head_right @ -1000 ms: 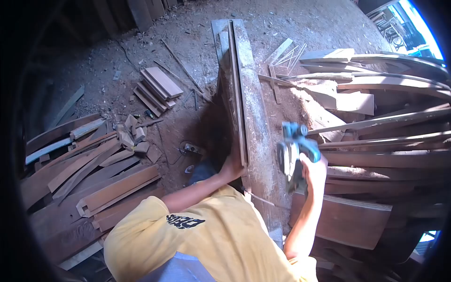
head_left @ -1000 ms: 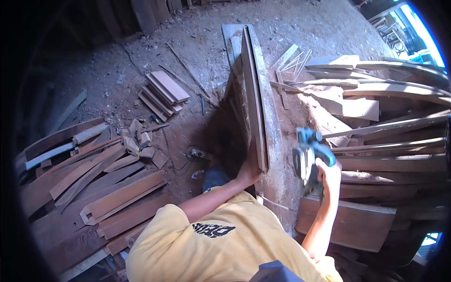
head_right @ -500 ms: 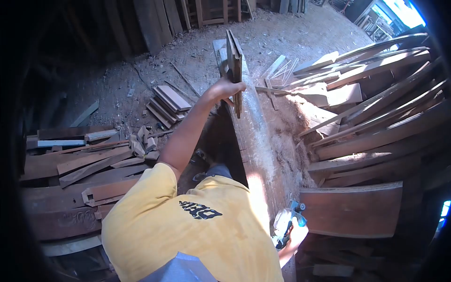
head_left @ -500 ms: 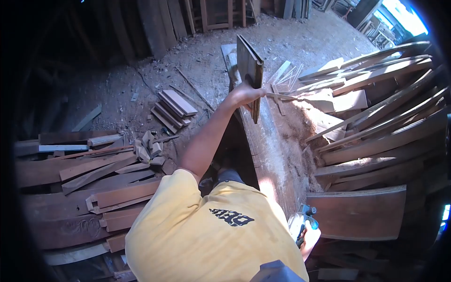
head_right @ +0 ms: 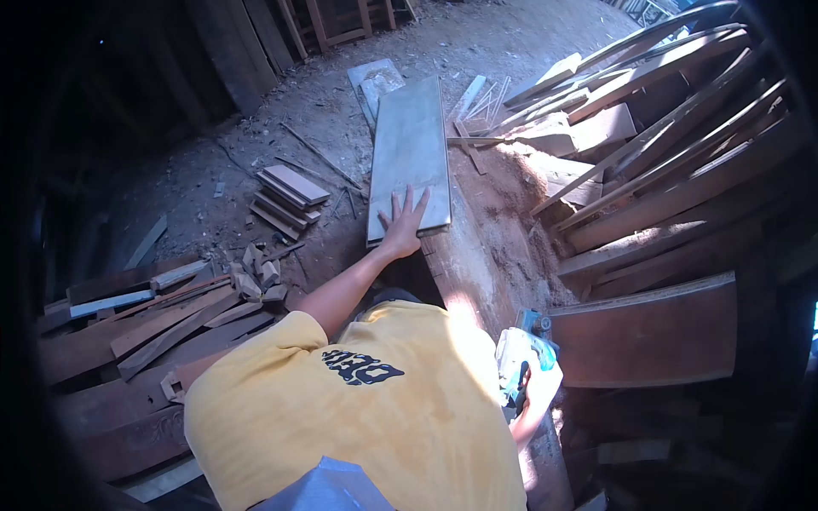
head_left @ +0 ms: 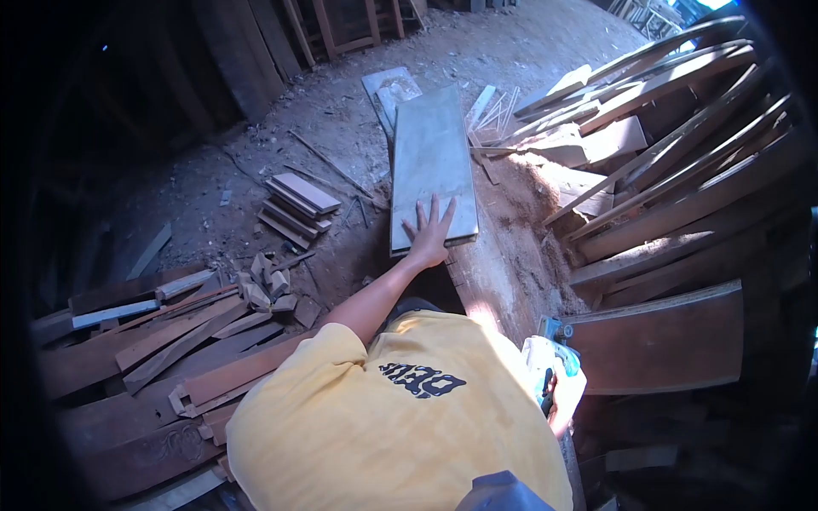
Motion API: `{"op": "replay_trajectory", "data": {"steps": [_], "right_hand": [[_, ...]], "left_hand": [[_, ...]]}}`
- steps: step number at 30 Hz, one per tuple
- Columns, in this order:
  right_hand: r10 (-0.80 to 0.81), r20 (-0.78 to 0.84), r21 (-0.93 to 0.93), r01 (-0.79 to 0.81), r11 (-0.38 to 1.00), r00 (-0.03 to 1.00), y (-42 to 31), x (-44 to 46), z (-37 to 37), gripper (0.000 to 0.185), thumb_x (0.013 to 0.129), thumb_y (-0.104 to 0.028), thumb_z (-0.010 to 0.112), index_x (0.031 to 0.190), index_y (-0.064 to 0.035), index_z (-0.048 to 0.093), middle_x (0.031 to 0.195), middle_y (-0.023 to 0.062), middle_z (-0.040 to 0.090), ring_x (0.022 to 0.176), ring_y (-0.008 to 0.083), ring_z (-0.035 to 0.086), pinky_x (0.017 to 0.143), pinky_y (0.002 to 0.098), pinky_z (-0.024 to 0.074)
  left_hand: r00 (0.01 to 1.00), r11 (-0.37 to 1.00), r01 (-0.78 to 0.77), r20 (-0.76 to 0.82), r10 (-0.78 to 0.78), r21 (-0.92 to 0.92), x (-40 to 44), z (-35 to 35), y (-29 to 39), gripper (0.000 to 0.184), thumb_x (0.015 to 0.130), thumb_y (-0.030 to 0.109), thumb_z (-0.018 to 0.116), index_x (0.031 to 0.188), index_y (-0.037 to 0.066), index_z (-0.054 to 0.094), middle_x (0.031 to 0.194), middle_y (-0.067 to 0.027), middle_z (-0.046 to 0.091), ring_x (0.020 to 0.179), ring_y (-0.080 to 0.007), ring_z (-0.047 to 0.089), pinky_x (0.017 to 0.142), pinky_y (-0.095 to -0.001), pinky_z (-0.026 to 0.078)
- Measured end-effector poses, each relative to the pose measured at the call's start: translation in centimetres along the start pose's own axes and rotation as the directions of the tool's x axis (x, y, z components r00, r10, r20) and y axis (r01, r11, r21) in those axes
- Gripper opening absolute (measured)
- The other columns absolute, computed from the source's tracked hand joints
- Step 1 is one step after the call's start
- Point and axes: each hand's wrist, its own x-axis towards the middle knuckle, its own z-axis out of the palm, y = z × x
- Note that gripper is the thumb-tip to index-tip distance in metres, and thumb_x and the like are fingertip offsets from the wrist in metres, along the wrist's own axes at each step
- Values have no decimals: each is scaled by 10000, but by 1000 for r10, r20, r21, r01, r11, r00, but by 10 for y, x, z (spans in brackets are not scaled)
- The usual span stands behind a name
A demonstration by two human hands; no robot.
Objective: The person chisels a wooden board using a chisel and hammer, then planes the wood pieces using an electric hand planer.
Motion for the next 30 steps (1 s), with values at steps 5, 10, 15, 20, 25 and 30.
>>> {"op": "replay_trajectory", "data": {"steps": [5,10,15,20,25,30], "right_hand": [[75,48,76,-79,994,996,-18,-20,-1,105,979,-111,748,927,-32,702,622,-14,587,462,65,491,437,259,371],[27,-2,-35,-27,999,1000,-14,-34,-2,88,981,-105,743,998,-19,736,654,-15,618,489,56,506,450,244,371],[-60,92,44,56,997,994,-16,-48,-17,200,996,-93,720,1158,19,757,729,-13,651,540,36,498,480,231,360],[-79,107,-19,82,996,991,-19,-58,-27,233,1011,-67,684,1211,31,751,775,-2,667,550,32,485,494,231,342],[-51,167,-82,66,995,985,-11,-65,-48,265,1009,-41,670,1252,39,740,773,3,668,543,32,475,491,239,331],[-31,175,-147,58,987,984,-1,-69,-53,272,1002,-32,679,1259,36,739,758,-4,657,534,34,470,487,239,335]], "left_hand": [[992,851,-37,-84,95,524,1,123,-72,1080,849,-12,689,1733,335,175,1803,-188,32,1602,-600,38,1067,-944,117],[988,810,-6,-122,95,586,-32,153,-56,797,1021,110,528,1729,290,211,1795,-218,53,1587,-610,93,1048,-958,125],[988,844,-127,-5,152,521,-80,184,-8,838,987,259,642,1720,179,245,1756,-258,175,1585,-564,174,1145,-859,172],[905,983,87,-425,-10,164,-38,105,-40,898,930,600,692,1626,110,405,1545,-206,480,1451,-400,405,1169,-603,332],[860,589,376,32,-510,-715,15,119,-182,575,1085,515,559,1284,-22,601,1198,-254,710,1173,-367,680,987,-474,505],[763,628,366,-165,-625,-686,1,143,-146,569,1108,563,460,1257,21,551,1209,-311,695,1165,-493,660,968,-559,500]]}}
